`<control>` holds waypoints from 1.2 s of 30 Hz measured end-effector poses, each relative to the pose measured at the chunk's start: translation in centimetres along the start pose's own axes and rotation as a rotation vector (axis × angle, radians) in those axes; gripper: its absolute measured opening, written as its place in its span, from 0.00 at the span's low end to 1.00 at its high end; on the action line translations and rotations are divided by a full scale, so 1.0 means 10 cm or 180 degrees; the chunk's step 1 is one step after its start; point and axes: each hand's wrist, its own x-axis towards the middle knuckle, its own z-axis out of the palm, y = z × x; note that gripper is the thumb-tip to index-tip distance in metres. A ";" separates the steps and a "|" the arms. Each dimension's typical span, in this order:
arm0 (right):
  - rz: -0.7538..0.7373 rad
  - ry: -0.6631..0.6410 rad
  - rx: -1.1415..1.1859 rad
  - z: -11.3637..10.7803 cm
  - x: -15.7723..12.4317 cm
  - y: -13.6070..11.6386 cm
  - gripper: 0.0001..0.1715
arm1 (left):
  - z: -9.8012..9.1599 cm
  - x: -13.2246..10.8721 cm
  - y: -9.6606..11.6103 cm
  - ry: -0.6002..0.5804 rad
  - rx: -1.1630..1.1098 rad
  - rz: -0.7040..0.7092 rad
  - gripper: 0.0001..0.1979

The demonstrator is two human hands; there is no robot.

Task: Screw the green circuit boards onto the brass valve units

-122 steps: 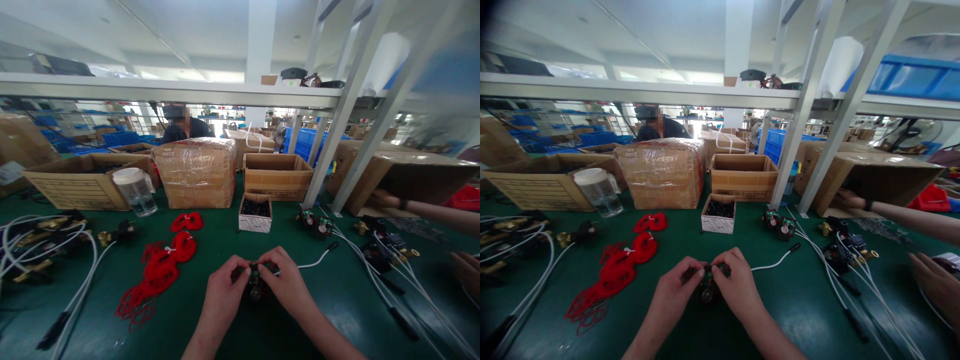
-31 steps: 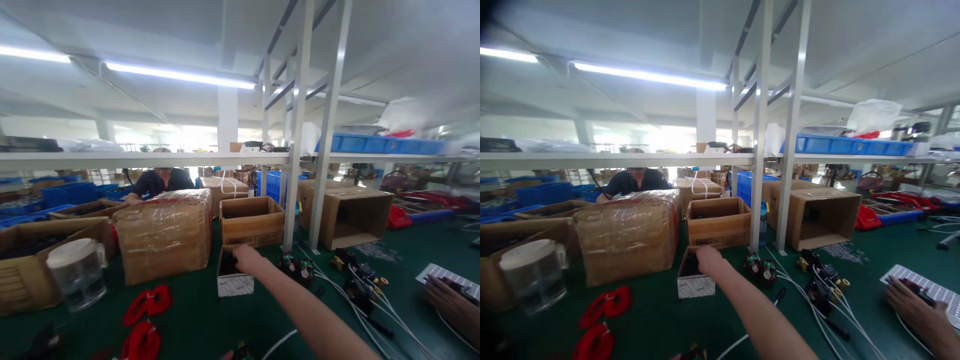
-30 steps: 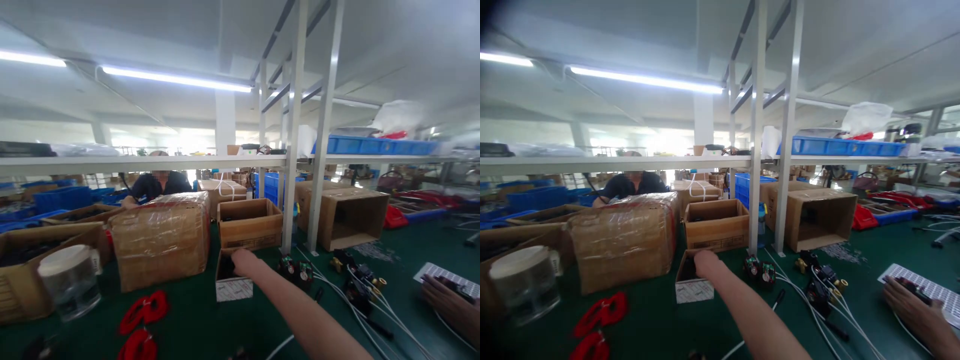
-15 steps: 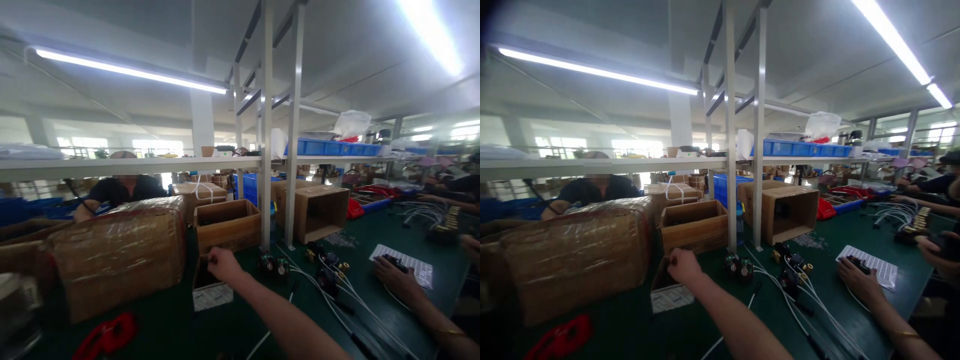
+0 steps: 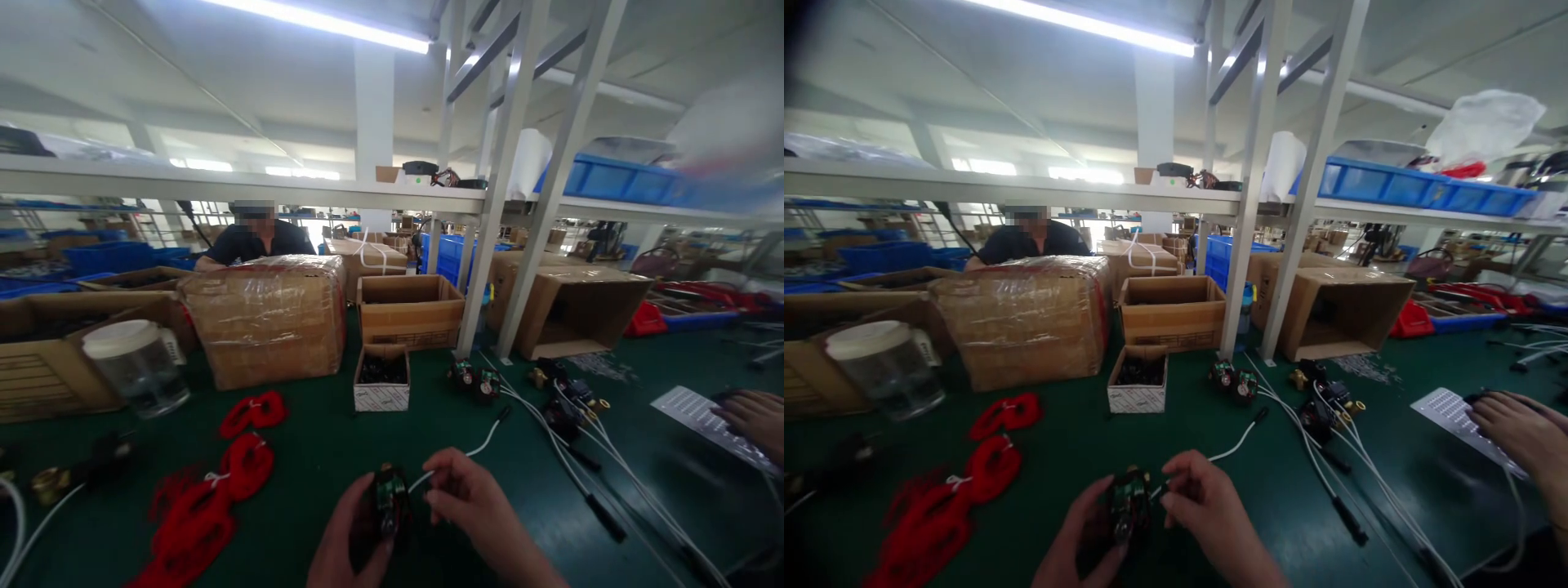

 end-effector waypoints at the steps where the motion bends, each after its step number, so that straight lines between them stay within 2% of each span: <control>1: 0.0009 -0.0007 0.0064 0.04 -0.04 0.04 0.15 | 0.01 -0.01 0.00 0.0028 0.0032 0.0011 0.33; 5: 0.0110 0.0016 0.0056 0.18 -0.07 0.15 0.10 | 0.04 -0.02 -0.02 0.0089 0.0027 0.0051 0.32; 11: 0.0182 0.0008 0.0042 0.24 -0.04 0.19 0.10 | 0.04 -0.04 0.01 0.0142 0.0045 0.0073 0.30; 16: 0.0160 -0.0001 -0.0192 0.25 -0.02 0.17 0.09 | 0.05 -0.09 0.13 0.0192 0.0180 0.0074 0.31; 24: 0.0081 0.0070 -0.0240 0.20 -0.03 0.27 0.07 | 0.13 -0.13 0.33 0.0483 0.0499 0.0078 0.27; 30: -0.0376 0.0155 -0.0904 0.18 -0.05 0.17 0.05 | 0.15 -0.10 0.36 0.0558 0.0546 -0.0059 0.24; 36: -0.0828 0.0113 -0.1703 0.22 -0.03 0.02 0.08 | 0.15 -0.09 0.35 0.0576 0.0541 -0.0069 0.22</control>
